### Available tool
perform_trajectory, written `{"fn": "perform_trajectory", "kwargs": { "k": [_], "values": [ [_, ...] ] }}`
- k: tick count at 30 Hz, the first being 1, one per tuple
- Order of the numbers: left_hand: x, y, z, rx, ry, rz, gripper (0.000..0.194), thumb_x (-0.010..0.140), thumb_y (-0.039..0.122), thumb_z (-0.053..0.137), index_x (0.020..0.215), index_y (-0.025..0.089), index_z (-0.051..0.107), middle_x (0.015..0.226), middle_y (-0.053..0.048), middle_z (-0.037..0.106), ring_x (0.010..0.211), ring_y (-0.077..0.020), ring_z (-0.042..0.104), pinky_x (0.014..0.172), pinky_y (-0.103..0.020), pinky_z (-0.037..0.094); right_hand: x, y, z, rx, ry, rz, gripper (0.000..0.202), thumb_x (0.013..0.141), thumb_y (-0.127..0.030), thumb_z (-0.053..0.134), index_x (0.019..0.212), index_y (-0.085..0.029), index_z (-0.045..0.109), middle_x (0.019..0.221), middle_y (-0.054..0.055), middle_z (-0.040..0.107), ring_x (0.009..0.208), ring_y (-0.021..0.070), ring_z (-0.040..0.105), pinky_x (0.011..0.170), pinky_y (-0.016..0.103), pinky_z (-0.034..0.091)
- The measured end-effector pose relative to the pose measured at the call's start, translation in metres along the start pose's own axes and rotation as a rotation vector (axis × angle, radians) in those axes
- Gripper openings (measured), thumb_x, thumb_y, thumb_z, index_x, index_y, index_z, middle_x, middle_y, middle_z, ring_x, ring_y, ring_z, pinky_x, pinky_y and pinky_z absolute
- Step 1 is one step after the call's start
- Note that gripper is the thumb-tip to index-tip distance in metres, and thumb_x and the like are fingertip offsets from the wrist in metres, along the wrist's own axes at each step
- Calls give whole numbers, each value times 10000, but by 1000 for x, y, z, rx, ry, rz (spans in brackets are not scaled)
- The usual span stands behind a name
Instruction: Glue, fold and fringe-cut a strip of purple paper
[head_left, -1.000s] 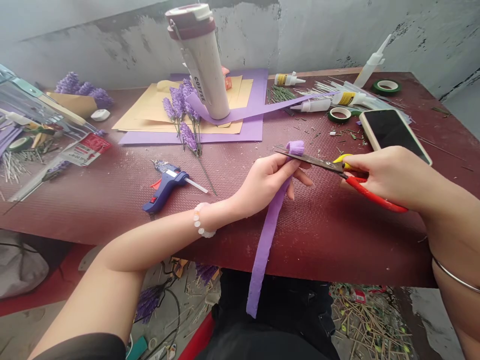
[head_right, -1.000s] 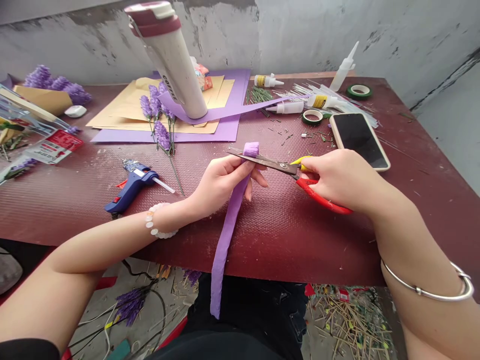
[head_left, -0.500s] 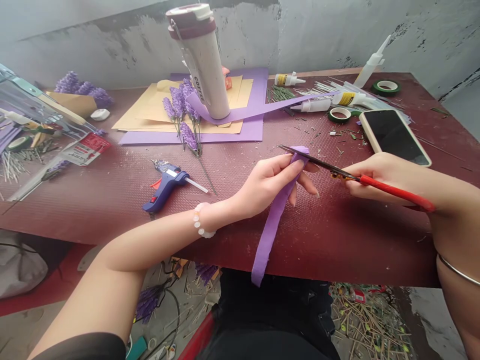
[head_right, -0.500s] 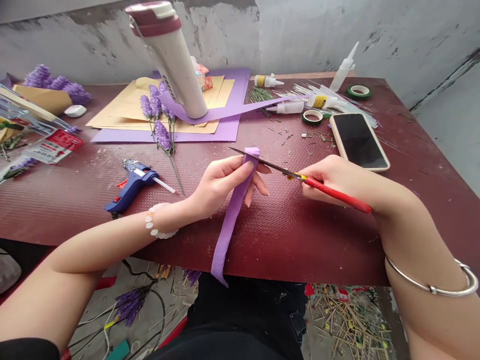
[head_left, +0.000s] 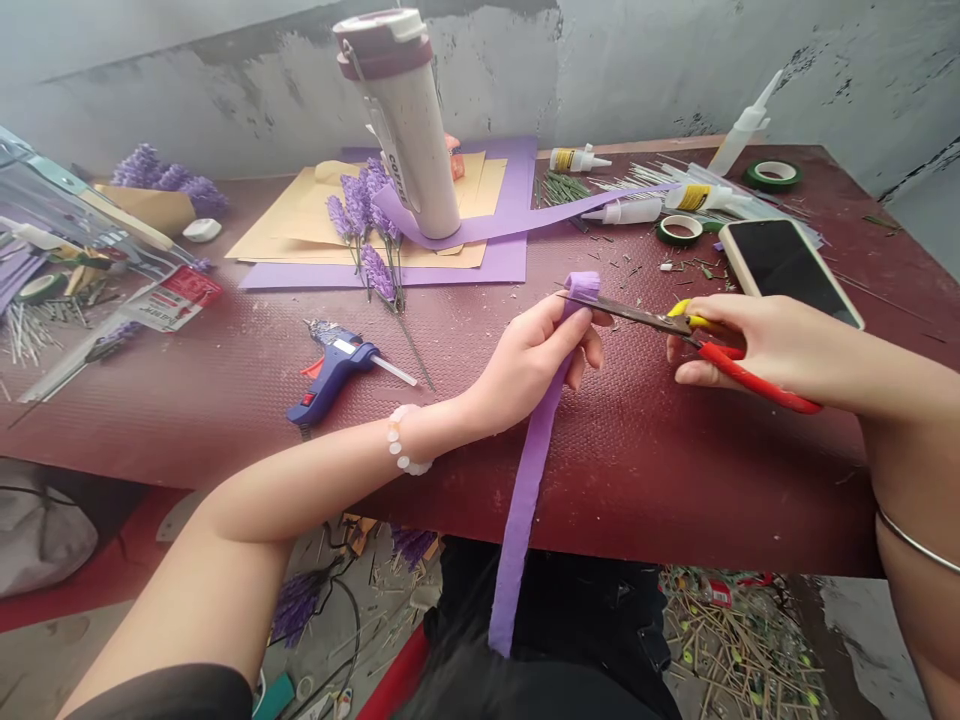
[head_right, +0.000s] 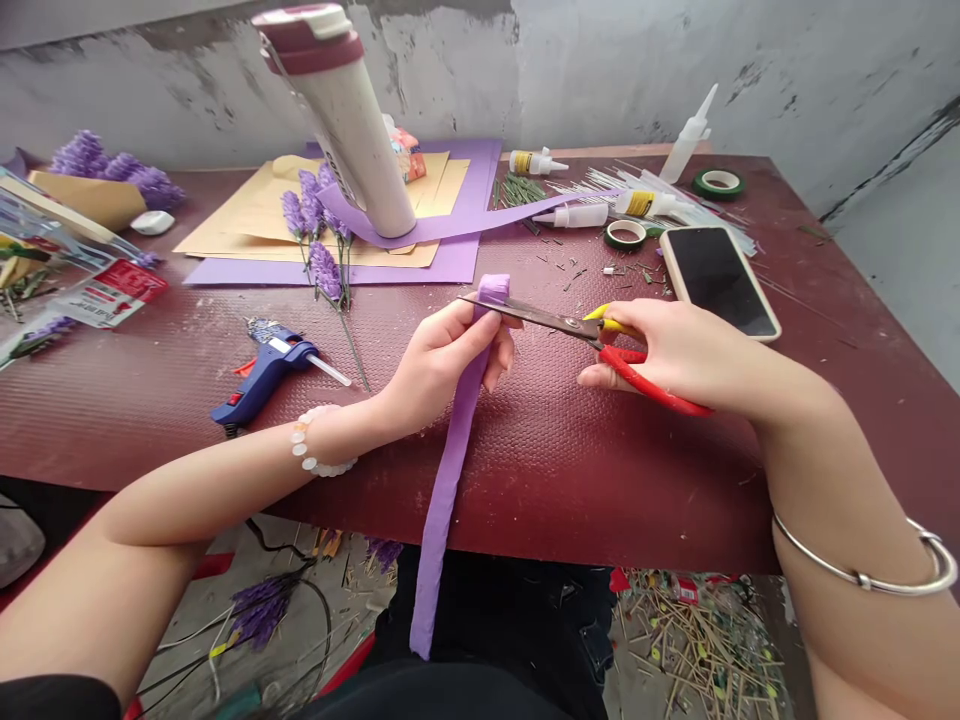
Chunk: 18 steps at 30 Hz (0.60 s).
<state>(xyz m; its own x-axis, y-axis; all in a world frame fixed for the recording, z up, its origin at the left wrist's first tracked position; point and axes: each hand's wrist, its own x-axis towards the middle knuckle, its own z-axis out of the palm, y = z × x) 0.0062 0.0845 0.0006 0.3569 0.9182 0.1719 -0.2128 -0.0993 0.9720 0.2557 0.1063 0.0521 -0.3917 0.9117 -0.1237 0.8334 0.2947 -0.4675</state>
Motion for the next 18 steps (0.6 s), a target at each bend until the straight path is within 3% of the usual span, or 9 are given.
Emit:
{"fn": "perform_trajectory", "kwargs": {
  "k": [4, 9, 14, 18],
  "values": [
    [1, 0, -1, 60, -19, -8, 242, 1160, 249, 577, 940, 164, 633, 845, -21, 804, 545, -56, 656, 592, -186, 553, 0, 2, 5, -147, 148, -65, 780, 760, -1027, 466, 889, -287, 677, 947, 165, 757, 876, 374, 689, 776, 501, 551],
    [0, -1, -2, 92, -9, 14, 253, 1156, 287, 589, 945, 158, 646, 932, -71, 861, 581, -69, 702, 630, -195, 585, -1, 9, 11, -225, 139, -93, 809, 855, -952, 487, 1129, -241, 760, 1087, 211, 762, 992, 430, 709, 853, 551, 582],
    [0, -4, -2, 112, -20, -5, 260, 1150, 313, 603, 951, 156, 661, 930, -73, 867, 573, -75, 711, 624, -205, 586, -2, 6, 11, -191, 128, -86, 781, 831, -975, 496, 1049, -261, 725, 1054, 203, 767, 951, 440, 718, 811, 557, 580],
    [0, -2, -1, 100, -35, 5, 286, 1137, 363, 639, 937, 160, 659, 909, -68, 863, 548, -72, 694, 611, -208, 579, -2, 6, 12, -82, 138, -134, 557, 882, -854, 539, 887, -300, 588, 798, 106, 721, 709, 332, 657, 689, 468, 511]
  ]
}}
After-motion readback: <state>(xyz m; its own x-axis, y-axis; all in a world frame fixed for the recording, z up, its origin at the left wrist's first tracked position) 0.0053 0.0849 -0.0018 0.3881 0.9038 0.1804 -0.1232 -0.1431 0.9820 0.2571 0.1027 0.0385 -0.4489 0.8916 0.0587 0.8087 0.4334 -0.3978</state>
